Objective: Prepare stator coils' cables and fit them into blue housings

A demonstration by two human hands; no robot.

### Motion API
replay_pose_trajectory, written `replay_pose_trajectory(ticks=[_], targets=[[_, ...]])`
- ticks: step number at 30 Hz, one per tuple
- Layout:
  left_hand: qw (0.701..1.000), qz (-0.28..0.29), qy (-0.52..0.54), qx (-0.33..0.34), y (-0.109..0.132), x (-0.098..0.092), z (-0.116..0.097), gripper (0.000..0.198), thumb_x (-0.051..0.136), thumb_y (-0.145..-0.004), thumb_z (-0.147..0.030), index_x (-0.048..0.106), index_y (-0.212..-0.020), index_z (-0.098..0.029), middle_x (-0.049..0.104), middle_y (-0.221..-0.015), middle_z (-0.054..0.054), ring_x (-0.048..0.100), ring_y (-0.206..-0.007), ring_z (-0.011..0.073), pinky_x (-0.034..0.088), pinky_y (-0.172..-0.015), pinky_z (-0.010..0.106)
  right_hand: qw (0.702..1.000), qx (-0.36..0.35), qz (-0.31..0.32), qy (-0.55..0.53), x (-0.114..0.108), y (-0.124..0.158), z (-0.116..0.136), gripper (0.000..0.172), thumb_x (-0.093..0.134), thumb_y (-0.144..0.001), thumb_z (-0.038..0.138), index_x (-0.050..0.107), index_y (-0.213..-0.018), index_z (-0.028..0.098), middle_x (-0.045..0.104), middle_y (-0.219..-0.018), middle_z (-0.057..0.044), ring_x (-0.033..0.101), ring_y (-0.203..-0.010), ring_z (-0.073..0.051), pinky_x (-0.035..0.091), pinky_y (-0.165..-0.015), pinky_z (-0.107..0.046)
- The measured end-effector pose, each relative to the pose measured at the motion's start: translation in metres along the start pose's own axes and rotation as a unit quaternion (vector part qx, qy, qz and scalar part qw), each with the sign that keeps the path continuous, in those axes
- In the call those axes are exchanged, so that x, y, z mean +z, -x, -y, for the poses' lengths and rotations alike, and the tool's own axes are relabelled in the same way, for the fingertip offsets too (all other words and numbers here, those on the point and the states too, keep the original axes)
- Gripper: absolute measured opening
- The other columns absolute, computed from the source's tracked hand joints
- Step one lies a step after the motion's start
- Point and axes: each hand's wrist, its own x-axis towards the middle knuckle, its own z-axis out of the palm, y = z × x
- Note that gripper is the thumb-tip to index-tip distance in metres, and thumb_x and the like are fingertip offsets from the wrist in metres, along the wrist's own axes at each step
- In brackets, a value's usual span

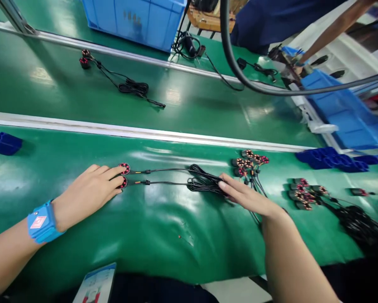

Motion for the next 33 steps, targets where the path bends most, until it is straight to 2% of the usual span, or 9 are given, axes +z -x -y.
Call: replay_pose_trajectory(ticks=[4,9,12,15,18,21,27,30,33], targets=[[1.0,0.003,-0.022,0.01,0.004,-0.003,-0.006,0.041,0.034,-0.105,-0.033,0.072,-0.094,-0.025,0.059,-0.144,0.002,0.061,-0.088,0.0241,0.04,-0.074,0.04,0.998,0.043,-0.051,0.003,0.02,0.007,-0.009,0.047,0.036,-0.098,0.07,0.049,-0.098,0.024,0.057,-0.076,0.0,0.058,-0.07,-0.019,0.049,-0.07,-0.033],[0.998,0.009,-0.062,0.021,0.008,-0.007,-0.008,0.031,0.043,-0.103,-0.026,0.073,-0.098,-0.024,0.062,-0.142,0.002,0.061,-0.088,0.0231,0.04,-0.073,0.039,0.963,-0.021,-0.226,0.142,0.029,0.004,-0.015,0.059,0.042,-0.092,0.077,0.061,-0.104,0.022,0.066,-0.104,-0.01,0.061,-0.103,-0.031,0.047,-0.093,-0.047],[0.998,0.001,-0.05,0.031,0.012,-0.009,-0.006,0.029,0.044,-0.105,-0.031,0.071,-0.107,-0.023,0.06,-0.144,0.004,0.063,-0.091,0.0234,0.042,-0.075,0.039,0.948,-0.049,-0.266,0.17,0.023,0.004,0.001,0.058,0.047,-0.093,0.072,0.062,-0.117,0.022,0.066,-0.114,-0.013,0.061,-0.108,-0.033,0.05,-0.09,-0.047],[0.999,-0.023,-0.005,0.032,0.017,-0.013,0.002,0.036,0.039,-0.107,-0.043,0.068,-0.116,-0.024,0.059,-0.144,0.004,0.064,-0.102,0.024,0.045,-0.082,0.04,0.938,-0.101,-0.274,0.185,0.008,-0.013,0.038,0.05,0.05,-0.096,0.064,0.06,-0.122,0.023,0.065,-0.115,-0.013,0.062,-0.109,-0.031,0.052,-0.091,-0.045],[0.998,-0.056,0.008,-0.035,0.021,-0.013,0.019,0.04,0.037,-0.106,-0.047,0.066,-0.119,-0.023,0.063,-0.139,0.006,0.064,-0.111,0.0271,0.047,-0.09,0.043,0.923,-0.189,-0.254,0.216,-0.012,-0.06,0.081,0.05,0.055,-0.094,0.06,0.057,-0.127,0.022,0.064,-0.123,-0.012,0.058,-0.119,-0.033,0.047,-0.103,-0.05],[0.992,-0.055,-0.039,-0.104,0.026,-0.002,0.041,0.046,0.035,-0.106,-0.042,0.062,-0.129,-0.014,0.058,-0.143,0.015,0.059,-0.123,0.0355,0.046,-0.098,0.051,0.911,-0.232,-0.261,0.221,-0.029,-0.132,0.11,0.061,0.06,-0.09,0.059,0.052,-0.136,0.019,0.056,-0.137,-0.014,0.049,-0.131,-0.035,0.039,-0.111,-0.056],[0.992,-0.039,-0.08,-0.091,0.031,0.023,0.064,0.052,0.033,-0.104,-0.038,0.062,-0.133,-0.006,0.056,-0.145,0.021,0.057,-0.13,0.0384,0.048,-0.105,0.053,0.921,-0.172,-0.273,0.218,-0.049,-0.27,0.144,0.098,0.08,-0.07,0.052,0.037,-0.151,0.017,0.034,-0.158,-0.018,0.027,-0.147,-0.042,0.027,-0.118,-0.065],[0.988,-0.067,-0.105,-0.087,0.028,0.026,0.061,0.05,0.032,-0.103,-0.035,0.067,-0.126,-0.007,0.063,-0.137,0.021,0.064,-0.121,0.0384,0.054,-0.098,0.054,0.931,-0.134,-0.278,0.192,-0.056,-0.316,0.163,0.093,0.08,-0.067,0.036,0.04,-0.148,0.019,0.026,-0.162,-0.016,0.016,-0.152,-0.041,0.023,-0.12,-0.064],[0.984,-0.089,-0.128,-0.09,0.025,0.028,0.057,0.049,0.031,-0.103,-0.033,0.07,-0.122,-0.01,0.065,-0.133,0.02,0.066,-0.118,0.0379,0.059,-0.09,0.051,0.93,-0.157,-0.28,0.18,-0.06,-0.348,0.177,0.071,0.075,-0.064,0.026,0.055,-0.132,0.02,0.036,-0.156,-0.015,0.028,-0.147,-0.041,0.032,-0.115,-0.063]])
